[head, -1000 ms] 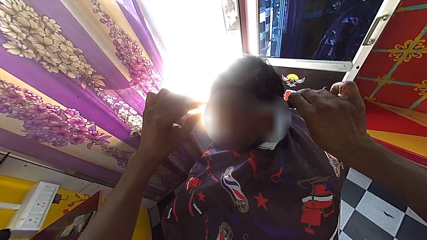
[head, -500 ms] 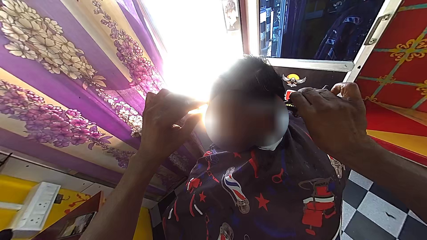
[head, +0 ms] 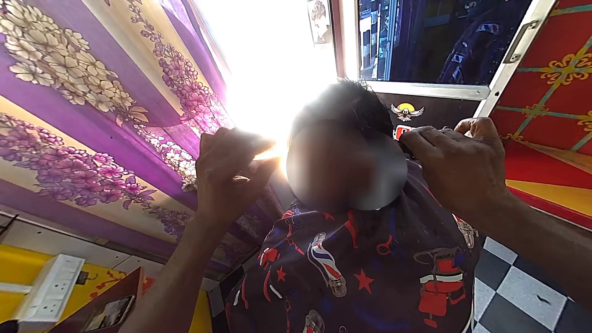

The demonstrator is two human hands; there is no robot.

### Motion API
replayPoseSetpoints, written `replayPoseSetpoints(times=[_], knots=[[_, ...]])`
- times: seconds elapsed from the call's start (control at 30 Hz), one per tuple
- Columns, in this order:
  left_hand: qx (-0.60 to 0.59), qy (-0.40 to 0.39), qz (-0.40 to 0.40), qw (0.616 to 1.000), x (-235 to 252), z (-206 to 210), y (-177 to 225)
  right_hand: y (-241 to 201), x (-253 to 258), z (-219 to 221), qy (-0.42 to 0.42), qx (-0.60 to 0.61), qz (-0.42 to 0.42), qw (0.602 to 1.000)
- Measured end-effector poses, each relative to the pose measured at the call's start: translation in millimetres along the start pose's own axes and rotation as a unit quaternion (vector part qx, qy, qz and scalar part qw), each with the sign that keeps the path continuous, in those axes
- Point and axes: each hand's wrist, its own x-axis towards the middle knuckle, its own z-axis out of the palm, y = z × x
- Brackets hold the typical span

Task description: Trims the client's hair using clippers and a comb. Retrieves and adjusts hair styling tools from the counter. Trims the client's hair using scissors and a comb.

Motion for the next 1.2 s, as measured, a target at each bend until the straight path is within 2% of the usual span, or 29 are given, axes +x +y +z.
replayPoseSetpoints(times=[0.07,0.17,0.3,0.5,0.7,0.83,1.2], knots=[[-0.023,0.025,-0.032,0.999,-0.7,2.1,3.9,4.9,-0.9,-0.4,-0.001,0.061,0.033,0.998],[-0.022,0.002,-0.059,0.998,-3.4,5.6,8.2,14.2,-2.8,0.4,-0.018,0.117,0.074,0.990],[0.003,-0.067,-0.035,0.997,-8.3,11.3,12.1,23.0,-8.3,5.7,-0.011,0.124,0.081,0.989],[0.037,-0.108,-0.006,0.993,-4.3,12.1,29.4,32.1,-16.5,11.7,-0.040,0.126,0.081,0.988],[0.035,-0.160,-0.077,0.983,13.5,2.7,42.0,40.0,-19.5,20.0,-0.034,0.106,0.069,0.991],[0.052,-0.147,-0.088,0.984,22.0,1.7,44.7,39.6,-17.8,25.8,-0.008,0.081,0.053,0.995],[0.090,-0.066,-0.003,0.994,18.4,10.5,40.6,26.3,-11.5,25.5,-0.001,-0.003,0.023,1.000]])
